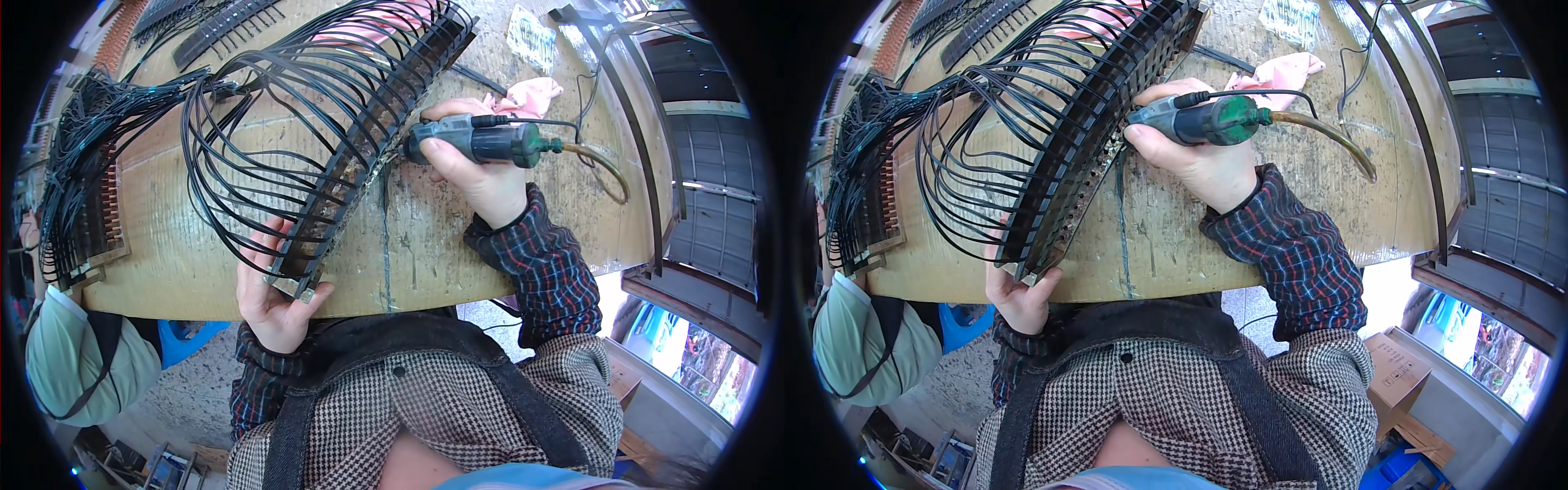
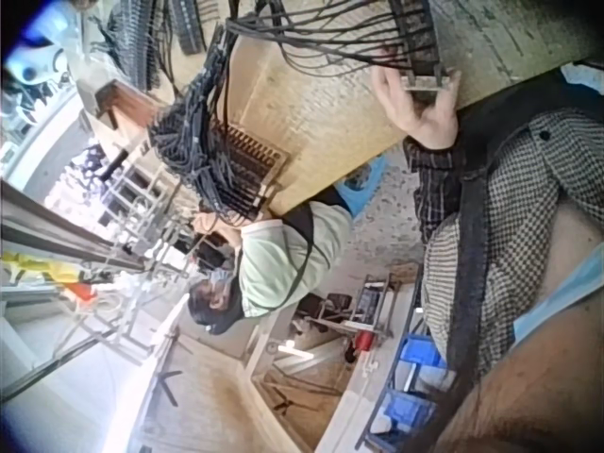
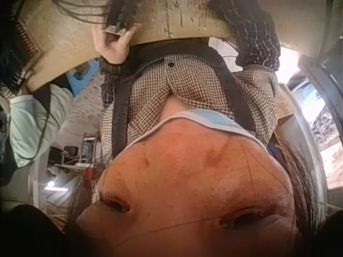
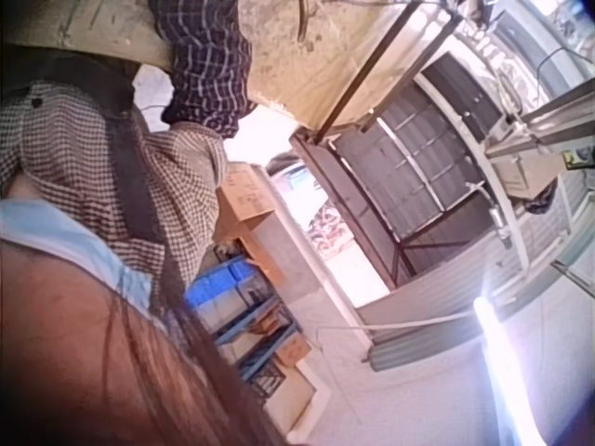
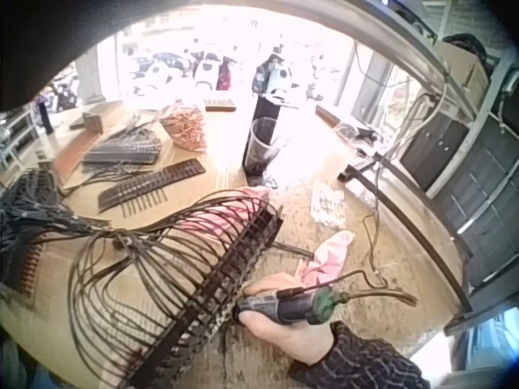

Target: Assembling a complex wiring harness by inserting and securing wires into a connector block using a handheld tool.

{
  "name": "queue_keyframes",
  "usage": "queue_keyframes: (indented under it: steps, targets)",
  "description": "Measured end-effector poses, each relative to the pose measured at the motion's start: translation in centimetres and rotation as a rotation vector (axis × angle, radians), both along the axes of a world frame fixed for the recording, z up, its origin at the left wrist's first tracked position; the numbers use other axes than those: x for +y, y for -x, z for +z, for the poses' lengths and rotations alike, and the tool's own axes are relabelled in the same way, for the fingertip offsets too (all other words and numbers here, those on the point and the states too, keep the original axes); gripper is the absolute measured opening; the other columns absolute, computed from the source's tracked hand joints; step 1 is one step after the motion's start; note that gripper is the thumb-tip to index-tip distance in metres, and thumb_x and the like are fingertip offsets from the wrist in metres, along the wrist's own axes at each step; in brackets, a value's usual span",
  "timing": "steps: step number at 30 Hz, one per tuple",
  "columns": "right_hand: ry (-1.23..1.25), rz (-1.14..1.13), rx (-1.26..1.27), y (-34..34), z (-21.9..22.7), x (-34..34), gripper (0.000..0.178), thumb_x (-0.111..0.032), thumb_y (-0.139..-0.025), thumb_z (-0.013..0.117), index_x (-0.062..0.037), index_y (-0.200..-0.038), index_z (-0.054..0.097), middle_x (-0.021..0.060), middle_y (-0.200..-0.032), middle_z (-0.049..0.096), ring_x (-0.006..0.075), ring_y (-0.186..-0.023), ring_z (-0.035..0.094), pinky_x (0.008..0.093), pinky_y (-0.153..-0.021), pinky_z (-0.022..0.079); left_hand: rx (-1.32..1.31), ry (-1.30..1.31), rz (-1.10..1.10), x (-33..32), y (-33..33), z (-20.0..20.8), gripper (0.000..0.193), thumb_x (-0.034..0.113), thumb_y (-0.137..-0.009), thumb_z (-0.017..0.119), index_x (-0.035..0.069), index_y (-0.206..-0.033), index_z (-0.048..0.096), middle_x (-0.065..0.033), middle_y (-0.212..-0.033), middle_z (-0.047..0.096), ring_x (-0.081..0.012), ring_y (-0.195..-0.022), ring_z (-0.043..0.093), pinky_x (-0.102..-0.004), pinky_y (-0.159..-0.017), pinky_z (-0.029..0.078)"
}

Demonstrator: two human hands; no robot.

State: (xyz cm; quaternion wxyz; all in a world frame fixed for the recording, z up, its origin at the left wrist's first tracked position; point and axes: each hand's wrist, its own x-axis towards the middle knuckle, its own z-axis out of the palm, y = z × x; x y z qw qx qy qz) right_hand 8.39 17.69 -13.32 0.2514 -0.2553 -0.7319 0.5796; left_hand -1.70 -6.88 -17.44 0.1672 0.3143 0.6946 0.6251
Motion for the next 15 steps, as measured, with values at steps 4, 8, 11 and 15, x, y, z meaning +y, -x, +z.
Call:
queue_keyframes:
  steps: [4,8,11,15]
  targets:
    - [0.008,-0.01,0.016,-0.06,0.21,-0.06,0.028,-0.016,-0.072,0.073,-0.0032,-0.095,0.063,0.0053,-0.091,0.059,0.014,-0.082,0.057,0.0266,-0.073,0.047,0.061,0.026,-0.021,0.03,0.23,0.04,0.07,0.016,-0.065,0.081,-0.008,-0.121,0.047,-0.0208,-0.125,0.047,-0.0301,-0.112,0.051,-0.038,-0.091,0.044]
    - [0.017,-0.013,0.015,-0.07,0.3,-0.01,0.028,-0.016,-0.071,0.074,-0.0031,-0.095,0.064,0.0053,-0.09,0.059,0.0137,-0.08,0.057,0.0265,-0.073,0.047,0.094,0.019,-0.024,0.15,0.27,0.05,0.07,0.016,-0.064,0.081,-0.008,-0.121,0.047,-0.0205,-0.125,0.047,-0.0299,-0.111,0.051,-0.0376,-0.091,0.044]
    - [0.021,-0.014,0.013,-0.11,0.26,-0.01,0.028,-0.016,-0.071,0.074,-0.003,-0.094,0.064,0.0052,-0.09,0.059,0.0135,-0.08,0.057,0.0264,-0.072,0.047,0.101,0.009,-0.02,0.15,0.25,0.07,0.07,0.016,-0.064,0.081,-0.008,-0.12,0.048,-0.0204,-0.125,0.048,-0.0298,-0.112,0.051,-0.0376,-0.092,0.043]
    - [0.028,-0.018,0.016,-0.09,0.27,-0.04,0.029,-0.015,-0.071,0.074,-0.0029,-0.095,0.063,0.0052,-0.089,0.06,0.0134,-0.079,0.057,0.0262,-0.072,0.047,0.075,0.035,-0.024,0.05,0.21,-0.05,0.069,0.016,-0.065,0.081,-0.008,-0.121,0.048,-0.0206,-0.126,0.047,-0.0301,-0.112,0.051,-0.038,-0.092,0.043]
